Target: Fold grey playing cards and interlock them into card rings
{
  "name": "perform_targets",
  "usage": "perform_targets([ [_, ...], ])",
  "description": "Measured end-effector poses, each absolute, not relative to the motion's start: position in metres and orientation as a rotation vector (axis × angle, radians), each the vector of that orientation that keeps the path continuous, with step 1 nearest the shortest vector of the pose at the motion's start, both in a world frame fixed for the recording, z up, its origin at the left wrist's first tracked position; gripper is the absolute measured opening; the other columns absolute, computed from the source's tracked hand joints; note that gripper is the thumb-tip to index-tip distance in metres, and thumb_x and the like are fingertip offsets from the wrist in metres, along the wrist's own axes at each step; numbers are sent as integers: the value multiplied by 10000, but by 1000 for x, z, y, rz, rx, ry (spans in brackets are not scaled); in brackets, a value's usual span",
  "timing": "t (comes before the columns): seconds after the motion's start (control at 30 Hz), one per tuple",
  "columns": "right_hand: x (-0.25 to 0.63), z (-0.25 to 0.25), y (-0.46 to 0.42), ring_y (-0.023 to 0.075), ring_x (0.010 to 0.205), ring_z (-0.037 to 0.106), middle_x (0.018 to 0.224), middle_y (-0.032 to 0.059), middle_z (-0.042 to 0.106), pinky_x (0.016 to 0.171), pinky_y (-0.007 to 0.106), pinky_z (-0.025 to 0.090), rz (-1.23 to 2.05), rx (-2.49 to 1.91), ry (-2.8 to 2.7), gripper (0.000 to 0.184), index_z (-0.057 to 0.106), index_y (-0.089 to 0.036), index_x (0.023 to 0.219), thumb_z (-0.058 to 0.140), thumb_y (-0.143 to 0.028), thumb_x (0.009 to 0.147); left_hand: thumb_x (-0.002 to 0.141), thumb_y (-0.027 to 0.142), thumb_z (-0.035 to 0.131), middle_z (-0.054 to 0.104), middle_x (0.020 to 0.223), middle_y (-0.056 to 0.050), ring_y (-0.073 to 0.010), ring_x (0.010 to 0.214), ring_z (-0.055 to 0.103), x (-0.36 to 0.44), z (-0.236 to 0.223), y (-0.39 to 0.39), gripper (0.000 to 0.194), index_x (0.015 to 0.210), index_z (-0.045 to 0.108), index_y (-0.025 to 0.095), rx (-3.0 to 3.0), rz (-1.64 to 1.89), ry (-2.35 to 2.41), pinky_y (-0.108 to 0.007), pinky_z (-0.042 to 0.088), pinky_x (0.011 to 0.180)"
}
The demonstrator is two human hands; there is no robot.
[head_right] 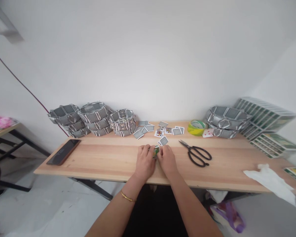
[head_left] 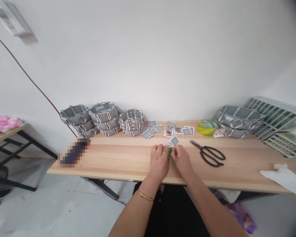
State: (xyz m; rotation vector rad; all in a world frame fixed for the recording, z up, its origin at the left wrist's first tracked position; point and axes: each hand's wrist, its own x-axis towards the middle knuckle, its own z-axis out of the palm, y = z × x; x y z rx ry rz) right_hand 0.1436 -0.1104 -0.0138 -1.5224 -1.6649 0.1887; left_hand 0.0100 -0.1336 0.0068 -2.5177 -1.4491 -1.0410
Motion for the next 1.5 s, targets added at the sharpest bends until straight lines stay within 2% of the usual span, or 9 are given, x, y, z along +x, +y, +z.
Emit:
perform_targets([
  [0.5,150,-12,-113,159,558,487,585,-7,506,554,276,370,364,-1561,-1586,89,415,-224,632,440,-250,713,656,78,573,507,1075,-94,-239,1006,440,3,0,-124,511,1154,513,171,-2637,-1333,-1535,-376,396,909],
  [0.63,150,-9,-115,163,564,510,592,-2,532,555,272,390,410,-1541,-1582,129,446,-220,659,431,-296,763,659,107,605,510,1074,-86,-237,1011,450,2,-1,-123,510,1155,513,181,-2630,-1403,-1542,-377,399,913],
  [0.8,147,-6,-117,173,644,562,716,29,616,621,284,439,494,-1424,-1634,214,528,-205,783,441,-392,842,708,143,603,505,1078,-87,-233,1013,458,1,-2,-123,451,1146,509,186,-2518,-1478,-1661,-381,402,912],
  [0.9,145,-6,-117,177,664,570,749,37,629,645,293,448,469,-1409,-1620,218,556,-198,790,519,-411,817,738,143,579,496,1084,-93,-235,1013,448,2,-1,-124,434,1163,499,179,-2486,-1433,-1673,-385,400,912],
  [1.0,147,-7,-116,187,703,570,758,45,627,664,300,434,400,-1384,-1683,219,568,-199,772,464,-373,856,742,118,554,489,1087,-104,-248,1021,432,4,1,-128,451,1184,491,173,-2490,-1301,-1646,-395,396,909],
  [1.27,144,-12,-114,212,734,499,752,56,524,680,340,415,188,-1385,-1723,207,433,-223,737,334,-297,903,805,142,467,469,1105,-122,-267,1010,417,7,7,-134,425,1229,457,160,-2504,-1116,-1578,-423,375,916],
  [1.5,142,-17,-112,212,733,470,744,45,480,688,345,401,171,-1433,-1683,190,362,-242,726,312,-284,904,771,142,505,466,1094,-123,-252,995,418,6,7,-132,446,1214,457,157,-2562,-1143,-1567,-401,381,911],
])
